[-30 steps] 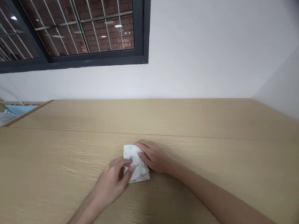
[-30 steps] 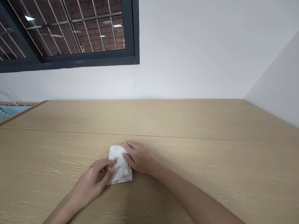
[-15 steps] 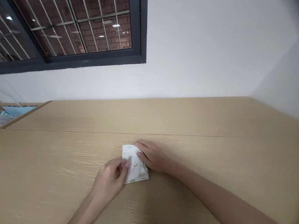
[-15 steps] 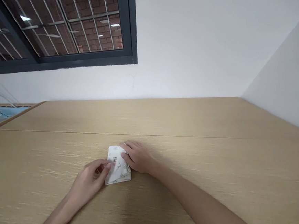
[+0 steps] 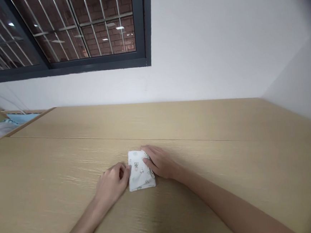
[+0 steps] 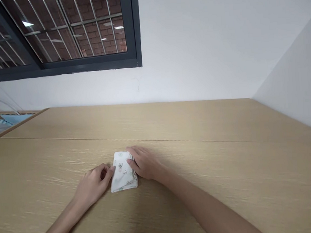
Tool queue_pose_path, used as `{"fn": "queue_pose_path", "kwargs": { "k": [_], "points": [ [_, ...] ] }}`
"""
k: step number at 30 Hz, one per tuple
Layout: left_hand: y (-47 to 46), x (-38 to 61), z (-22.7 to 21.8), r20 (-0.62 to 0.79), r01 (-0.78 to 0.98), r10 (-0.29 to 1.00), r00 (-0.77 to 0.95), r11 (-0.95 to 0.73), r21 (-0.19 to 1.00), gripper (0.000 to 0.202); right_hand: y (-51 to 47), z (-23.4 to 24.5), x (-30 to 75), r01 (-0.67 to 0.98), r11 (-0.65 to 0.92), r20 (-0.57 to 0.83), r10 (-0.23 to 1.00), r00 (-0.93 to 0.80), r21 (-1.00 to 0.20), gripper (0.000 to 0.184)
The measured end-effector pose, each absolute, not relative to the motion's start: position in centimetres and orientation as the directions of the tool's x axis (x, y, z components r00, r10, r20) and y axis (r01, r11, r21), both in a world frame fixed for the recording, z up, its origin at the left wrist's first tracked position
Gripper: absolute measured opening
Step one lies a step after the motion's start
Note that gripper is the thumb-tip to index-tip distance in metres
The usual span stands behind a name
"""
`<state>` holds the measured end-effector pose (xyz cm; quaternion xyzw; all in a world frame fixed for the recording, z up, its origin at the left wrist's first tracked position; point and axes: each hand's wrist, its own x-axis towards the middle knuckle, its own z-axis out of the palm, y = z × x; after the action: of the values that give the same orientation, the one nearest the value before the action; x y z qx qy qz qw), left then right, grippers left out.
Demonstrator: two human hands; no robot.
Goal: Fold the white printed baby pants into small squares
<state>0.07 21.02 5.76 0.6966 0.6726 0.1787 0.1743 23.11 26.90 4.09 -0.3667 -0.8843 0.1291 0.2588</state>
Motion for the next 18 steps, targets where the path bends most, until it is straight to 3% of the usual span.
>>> {"fn": "queue_pose_path", "kwargs": {
  "k": [6,12,18],
  "points": [
    [21.0,0.9,4.4,0.090,0.839,0.987,0.135,-0.162,0.519,0.031,27.2,3.7,23.2,0.565,0.726,0.425,0.688,-0.589,-0.392,0.031],
    [21.4,1.1,3.9,0.071,0.788,0.989,0.132,-0.148,0.598,0.025,27.3,3.6,23.3,0.561,0.782,0.513,0.611,-0.602,-0.273,0.023],
    [21.9,1.2,5.6,0.115,0.805,0.972,0.206,-0.235,0.545,0.018,27.3,3.2,23.2,0.585,0.778,0.535,0.603,-0.592,-0.229,0.023]
  ]
}}
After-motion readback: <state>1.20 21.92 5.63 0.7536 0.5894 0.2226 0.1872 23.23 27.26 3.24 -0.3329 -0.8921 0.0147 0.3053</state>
